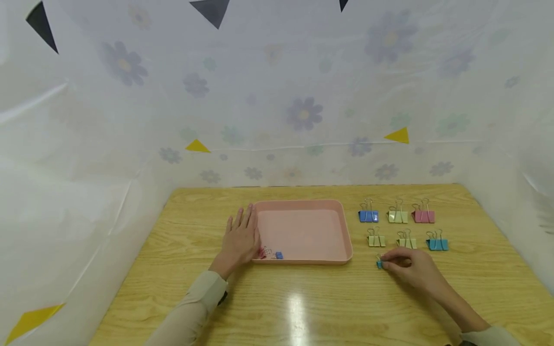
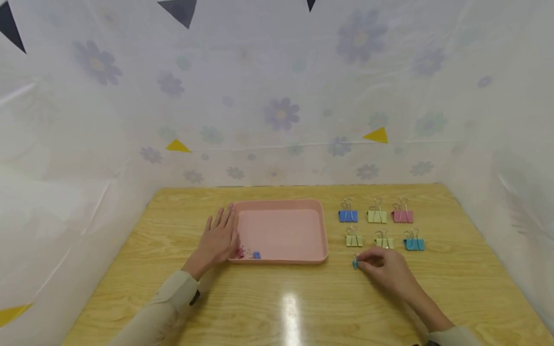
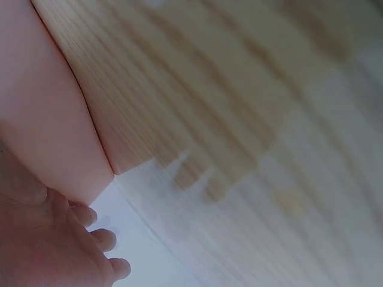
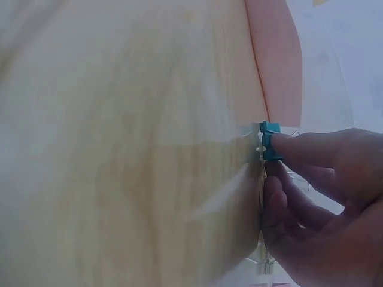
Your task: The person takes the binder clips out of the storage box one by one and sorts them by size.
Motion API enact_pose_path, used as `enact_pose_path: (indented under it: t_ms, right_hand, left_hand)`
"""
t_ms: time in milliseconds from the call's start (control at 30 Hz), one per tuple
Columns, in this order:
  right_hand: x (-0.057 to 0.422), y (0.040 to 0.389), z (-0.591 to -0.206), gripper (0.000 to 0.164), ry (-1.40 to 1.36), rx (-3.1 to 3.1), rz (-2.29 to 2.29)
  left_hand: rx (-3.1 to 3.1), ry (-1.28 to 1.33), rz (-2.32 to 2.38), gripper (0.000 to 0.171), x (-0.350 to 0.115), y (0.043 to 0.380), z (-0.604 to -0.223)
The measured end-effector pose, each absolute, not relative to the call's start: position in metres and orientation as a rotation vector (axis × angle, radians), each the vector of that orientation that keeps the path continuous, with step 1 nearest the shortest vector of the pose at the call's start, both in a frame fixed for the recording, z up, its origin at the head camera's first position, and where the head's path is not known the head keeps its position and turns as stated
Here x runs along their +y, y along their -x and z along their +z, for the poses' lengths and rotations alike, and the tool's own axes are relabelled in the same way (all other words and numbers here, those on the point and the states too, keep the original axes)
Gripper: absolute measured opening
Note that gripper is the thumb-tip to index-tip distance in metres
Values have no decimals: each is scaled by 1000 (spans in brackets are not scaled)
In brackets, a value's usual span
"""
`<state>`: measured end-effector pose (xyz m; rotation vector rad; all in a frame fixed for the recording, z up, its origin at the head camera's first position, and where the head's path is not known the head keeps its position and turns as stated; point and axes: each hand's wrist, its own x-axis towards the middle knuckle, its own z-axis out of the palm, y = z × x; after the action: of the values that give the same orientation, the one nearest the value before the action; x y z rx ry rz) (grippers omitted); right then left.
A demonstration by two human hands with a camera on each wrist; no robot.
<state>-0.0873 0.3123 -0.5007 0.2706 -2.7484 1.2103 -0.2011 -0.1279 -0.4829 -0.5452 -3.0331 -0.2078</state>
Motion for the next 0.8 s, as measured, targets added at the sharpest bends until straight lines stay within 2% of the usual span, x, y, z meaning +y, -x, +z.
enact_pose_path:
  t_ms: [367,600,800]
  right_hand:
    - [313,87,-501,12,-289,-2753,1165]
    - [310,88,-495,22,-197,-2695,1263]
    - [299,87,-484,21,-262,-2601,1323]
  left_hand:
    - [-3024,552,-223,60,-129,202,-485]
    - [-3025,563,-240,61,-128,202,-483]
    - [-3025,558,-231,60,-128,201,-483]
